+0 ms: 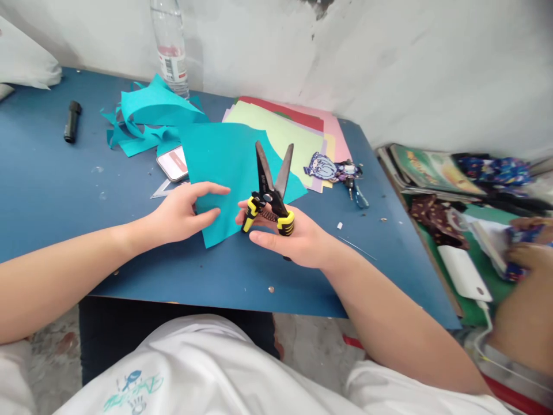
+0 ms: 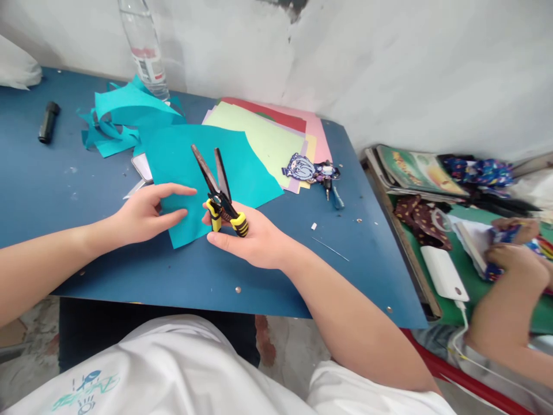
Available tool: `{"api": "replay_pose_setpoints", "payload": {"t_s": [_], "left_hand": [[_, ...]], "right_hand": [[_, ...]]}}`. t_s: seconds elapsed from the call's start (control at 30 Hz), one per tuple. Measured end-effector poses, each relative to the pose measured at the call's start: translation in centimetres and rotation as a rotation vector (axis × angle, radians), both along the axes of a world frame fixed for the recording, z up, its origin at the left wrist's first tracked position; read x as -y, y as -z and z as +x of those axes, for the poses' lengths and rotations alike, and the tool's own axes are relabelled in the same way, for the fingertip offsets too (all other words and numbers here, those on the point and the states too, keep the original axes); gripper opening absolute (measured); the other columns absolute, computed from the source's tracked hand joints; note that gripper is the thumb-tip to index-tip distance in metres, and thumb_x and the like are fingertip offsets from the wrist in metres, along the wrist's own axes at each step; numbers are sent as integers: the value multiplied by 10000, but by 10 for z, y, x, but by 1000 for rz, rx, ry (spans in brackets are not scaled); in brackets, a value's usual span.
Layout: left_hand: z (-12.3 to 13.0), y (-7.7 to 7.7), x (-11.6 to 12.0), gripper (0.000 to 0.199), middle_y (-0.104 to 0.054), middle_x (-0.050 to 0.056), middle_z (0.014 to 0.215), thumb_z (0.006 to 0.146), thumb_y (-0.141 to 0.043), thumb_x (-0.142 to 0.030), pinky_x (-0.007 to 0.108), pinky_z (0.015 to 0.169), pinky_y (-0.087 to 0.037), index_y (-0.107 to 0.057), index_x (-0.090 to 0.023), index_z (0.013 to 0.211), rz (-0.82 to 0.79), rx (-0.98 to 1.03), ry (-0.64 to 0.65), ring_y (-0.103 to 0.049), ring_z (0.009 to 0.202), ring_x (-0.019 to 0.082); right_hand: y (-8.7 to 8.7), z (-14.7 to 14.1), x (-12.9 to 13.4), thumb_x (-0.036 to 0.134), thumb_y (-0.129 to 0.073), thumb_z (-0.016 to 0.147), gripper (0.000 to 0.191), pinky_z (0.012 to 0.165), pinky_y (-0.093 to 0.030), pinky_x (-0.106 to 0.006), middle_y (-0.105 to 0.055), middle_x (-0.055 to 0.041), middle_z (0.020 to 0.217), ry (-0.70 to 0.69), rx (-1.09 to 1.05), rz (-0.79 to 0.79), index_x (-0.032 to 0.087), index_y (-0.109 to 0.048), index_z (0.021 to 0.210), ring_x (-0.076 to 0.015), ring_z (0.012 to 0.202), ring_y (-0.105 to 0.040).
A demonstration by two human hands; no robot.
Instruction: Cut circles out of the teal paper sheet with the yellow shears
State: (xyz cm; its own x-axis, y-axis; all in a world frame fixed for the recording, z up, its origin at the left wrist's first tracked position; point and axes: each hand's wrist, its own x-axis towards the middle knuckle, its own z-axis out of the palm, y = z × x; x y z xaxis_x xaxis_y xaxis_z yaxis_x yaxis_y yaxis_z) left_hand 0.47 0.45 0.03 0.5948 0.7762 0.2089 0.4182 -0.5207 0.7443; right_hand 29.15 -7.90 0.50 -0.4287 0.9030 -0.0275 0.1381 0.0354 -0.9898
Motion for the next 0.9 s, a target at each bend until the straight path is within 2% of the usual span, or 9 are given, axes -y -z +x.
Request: {"api": "replay_pose_setpoints", "payload": {"t_s": [0.13, 0.27, 0.47, 0.63, 0.77, 0.9], "left_hand": [[0, 3, -7, 347, -849, 52, 905, 987, -708, -399, 292, 669, -504, -870, -177, 1200, 41, -94, 110, -638, 651, 162], [-3, -1, -8, 307, -779, 14, 741, 1016, -687, -391, 293, 591, -422, -853, -189, 1176, 94, -113, 164, -563, 535, 141], [-5, -4, -9, 298, -818, 36, 773, 1030, -681, -400, 295, 593, -415, -861, -183, 1126, 124, -104, 189, -573, 526, 132], [-2, -4, -9, 262, -861, 45, 862, 1015, -697, -379, 281, 634, -454, -875, -189, 1048, 126, -47, 153, -642, 615, 136], [-1, -5, -7, 255, -875, 50, 902, 1011, -704, -382, 275, 653, -479, -875, -193, 1029, 109, -17, 117, -693, 672, 150], [-1, -1, -7, 239, -861, 51, 860, 1011, -709, -370, 282, 666, -481, -871, -194, 1011, 131, 2, 152, -697, 665, 155]], "right_hand": [[-4, -1, -1, 611, -897, 987, 532, 1167, -615, -518, -795, -141, 1351, -6, -33, -13, 239, -779, 1348, -308, 1252, -768], [-4, -2, -2, 633, -903, 974, 538, 1185, -606, -507, -796, -137, 1342, -4, -54, -20, 240, -779, 1320, -298, 1252, -760], [-5, -2, -2, 598, -898, 989, 491, 1203, -593, -498, -786, -137, 1358, -6, -56, -12, 232, -777, 1294, -288, 1256, -758], [-5, -1, 0, 636, -889, 984, 551, 1205, -605, -518, -799, -137, 1359, 3, -31, 9, 231, -786, 1343, -304, 1273, -764], [-8, -1, 4, 597, -868, 1008, 531, 1200, -617, -531, -818, -136, 1378, 8, 60, 37, 241, -787, 1392, -326, 1282, -777], [-18, -2, 9, 508, -828, 1044, 466, 1190, -621, -538, -836, -133, 1384, -49, 196, 147, 248, -791, 1429, -362, 1321, -781]]}}
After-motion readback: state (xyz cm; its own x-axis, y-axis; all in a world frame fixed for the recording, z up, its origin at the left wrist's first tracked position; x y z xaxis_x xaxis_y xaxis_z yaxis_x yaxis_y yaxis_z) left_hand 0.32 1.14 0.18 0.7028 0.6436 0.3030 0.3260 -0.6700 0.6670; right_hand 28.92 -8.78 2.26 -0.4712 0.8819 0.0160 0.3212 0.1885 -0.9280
